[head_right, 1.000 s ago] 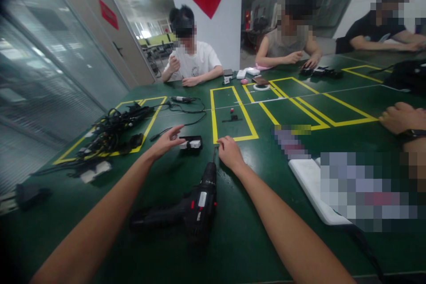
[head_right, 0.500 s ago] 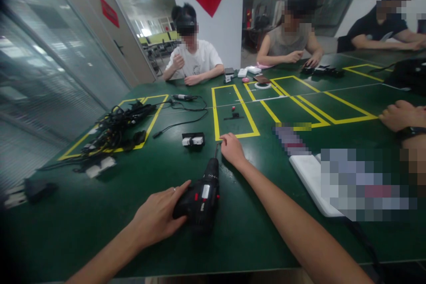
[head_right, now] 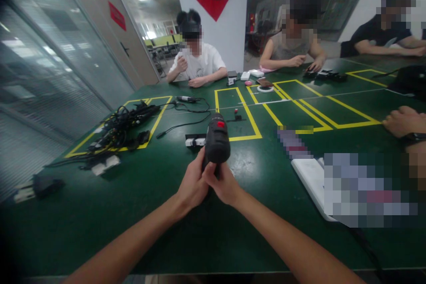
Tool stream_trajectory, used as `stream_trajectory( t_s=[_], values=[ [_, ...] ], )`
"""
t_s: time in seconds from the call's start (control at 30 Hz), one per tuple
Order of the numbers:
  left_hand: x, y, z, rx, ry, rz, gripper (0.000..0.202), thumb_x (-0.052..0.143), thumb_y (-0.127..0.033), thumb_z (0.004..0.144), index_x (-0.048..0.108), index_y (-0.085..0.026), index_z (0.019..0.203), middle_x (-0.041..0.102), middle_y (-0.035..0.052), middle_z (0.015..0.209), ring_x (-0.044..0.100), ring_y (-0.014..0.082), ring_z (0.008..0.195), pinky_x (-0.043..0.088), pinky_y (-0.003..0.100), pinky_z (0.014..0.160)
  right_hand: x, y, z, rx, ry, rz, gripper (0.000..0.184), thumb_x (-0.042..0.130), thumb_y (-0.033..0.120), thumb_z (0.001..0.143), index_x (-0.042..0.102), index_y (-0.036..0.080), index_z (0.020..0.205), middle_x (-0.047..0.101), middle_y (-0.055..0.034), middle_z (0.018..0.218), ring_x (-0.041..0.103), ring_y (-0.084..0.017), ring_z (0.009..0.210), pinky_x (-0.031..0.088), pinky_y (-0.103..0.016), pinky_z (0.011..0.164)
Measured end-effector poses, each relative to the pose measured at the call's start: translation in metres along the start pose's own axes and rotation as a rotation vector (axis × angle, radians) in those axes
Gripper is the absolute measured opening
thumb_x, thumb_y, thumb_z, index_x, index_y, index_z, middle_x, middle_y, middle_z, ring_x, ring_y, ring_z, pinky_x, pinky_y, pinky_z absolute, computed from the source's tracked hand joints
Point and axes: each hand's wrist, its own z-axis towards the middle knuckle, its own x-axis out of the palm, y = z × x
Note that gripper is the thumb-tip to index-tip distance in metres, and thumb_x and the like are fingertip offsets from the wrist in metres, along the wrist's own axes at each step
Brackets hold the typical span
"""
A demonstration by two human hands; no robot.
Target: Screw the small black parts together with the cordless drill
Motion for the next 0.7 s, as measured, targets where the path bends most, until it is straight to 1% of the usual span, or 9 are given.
stream_trajectory(
  t_s=[0.1,0.2,0.3,0.37,0.47,0.53,0.57,0.63,0.7],
  values=[
    [0.001,0.005,0.015,0.145,0.148,0.123,0.057,0.035,-0.039,0.099,0.027,-0.025,0.154,0.054,0.0138,0.142,0.059,0.0298,0.121,0.050,0.049,0.099,-0.002,0.000,0.001,0.097,-0.058,0.090,0.048,0.060,0.053,0.090,0.061,0.025,0.129,0.065,-0.0082,0.128,0.057,-0.026,0.123,0.039,-0.045,0.113],
    [-0.005,0.016,0.023,0.288,0.277,0.291,0.062,0.036,-0.035,0.097,0.021,-0.025,0.156,0.060,0.0147,0.132,0.065,0.0269,0.103,0.053,0.045,0.089,-0.008,0.001,0.002,0.127,-0.144,0.111,0.043,0.062,0.045,0.089,0.060,0.027,0.129,0.062,-0.0067,0.132,0.058,-0.025,0.124,0.041,-0.046,0.112],
    [-0.008,0.027,0.025,0.413,0.243,0.330,0.065,0.036,-0.033,0.096,0.018,-0.021,0.157,0.064,0.0154,0.122,0.066,0.0241,0.093,0.053,0.041,0.084,-0.010,0.006,0.002,0.102,-0.178,0.069,0.045,0.066,0.040,0.087,0.059,0.028,0.129,0.064,-0.0065,0.127,0.060,-0.026,0.120,0.044,-0.048,0.109],
    [-0.009,0.030,0.023,0.517,0.208,0.337,0.066,0.037,-0.034,0.095,0.018,-0.018,0.156,0.065,0.0162,0.120,0.065,0.0262,0.100,0.052,0.042,0.087,-0.013,0.012,0.003,0.073,-0.153,-0.002,0.038,0.064,0.039,0.088,0.062,0.028,0.124,0.066,-0.0052,0.124,0.060,-0.025,0.119,0.042,-0.048,0.112],
    [-0.016,0.034,0.019,0.635,0.229,0.402,0.059,0.041,-0.033,0.092,0.037,-0.018,0.149,0.061,0.0164,0.128,0.058,0.0300,0.117,0.048,0.047,0.097,-0.022,0.020,0.006,0.056,-0.153,-0.072,0.025,0.056,0.040,0.094,0.066,0.029,0.114,0.068,-0.0030,0.116,0.061,-0.024,0.117,0.037,-0.049,0.114],
    [-0.025,0.042,0.021,0.574,0.175,0.471,0.047,0.045,-0.031,0.091,0.054,-0.021,0.136,0.060,0.0140,0.129,0.056,0.0296,0.118,0.046,0.049,0.101,-0.030,0.023,0.008,0.040,-0.191,-0.172,0.021,0.056,0.042,0.094,0.069,0.028,0.102,0.069,-0.0032,0.107,0.061,-0.025,0.114,0.037,-0.051,0.113],
    [-0.031,0.049,0.025,0.495,0.102,0.498,0.042,0.046,-0.030,0.090,0.060,-0.022,0.129,0.060,0.0132,0.127,0.056,0.0291,0.118,0.045,0.049,0.102,-0.033,0.023,0.009,0.032,-0.230,-0.175,0.021,0.056,0.043,0.094,0.067,0.027,0.102,0.069,-0.0029,0.096,0.065,-0.025,0.103,0.043,-0.051,0.107],
    [-0.042,0.068,0.035,0.290,-0.074,0.518,0.036,0.050,-0.030,0.090,0.064,-0.022,0.122,0.056,0.0130,0.129,0.051,0.0290,0.124,0.041,0.049,0.107,-0.037,0.023,0.011,0.038,-0.272,-0.155,0.024,0.057,0.044,0.093,0.064,0.026,0.107,0.065,-0.0010,0.080,0.066,-0.023,0.081,0.053,-0.048,0.091],
    [-0.053,0.092,0.049,0.122,-0.163,0.498,0.038,0.056,-0.036,0.088,0.063,-0.022,0.122,0.048,0.0129,0.139,0.042,0.0304,0.133,0.035,0.050,0.114,-0.037,0.020,0.011,0.035,-0.288,-0.169,0.022,0.057,0.045,0.092,0.063,0.025,0.101,0.062,0.0000,0.073,0.063,-0.021,0.070,0.055,-0.045,0.082]
  ],
)
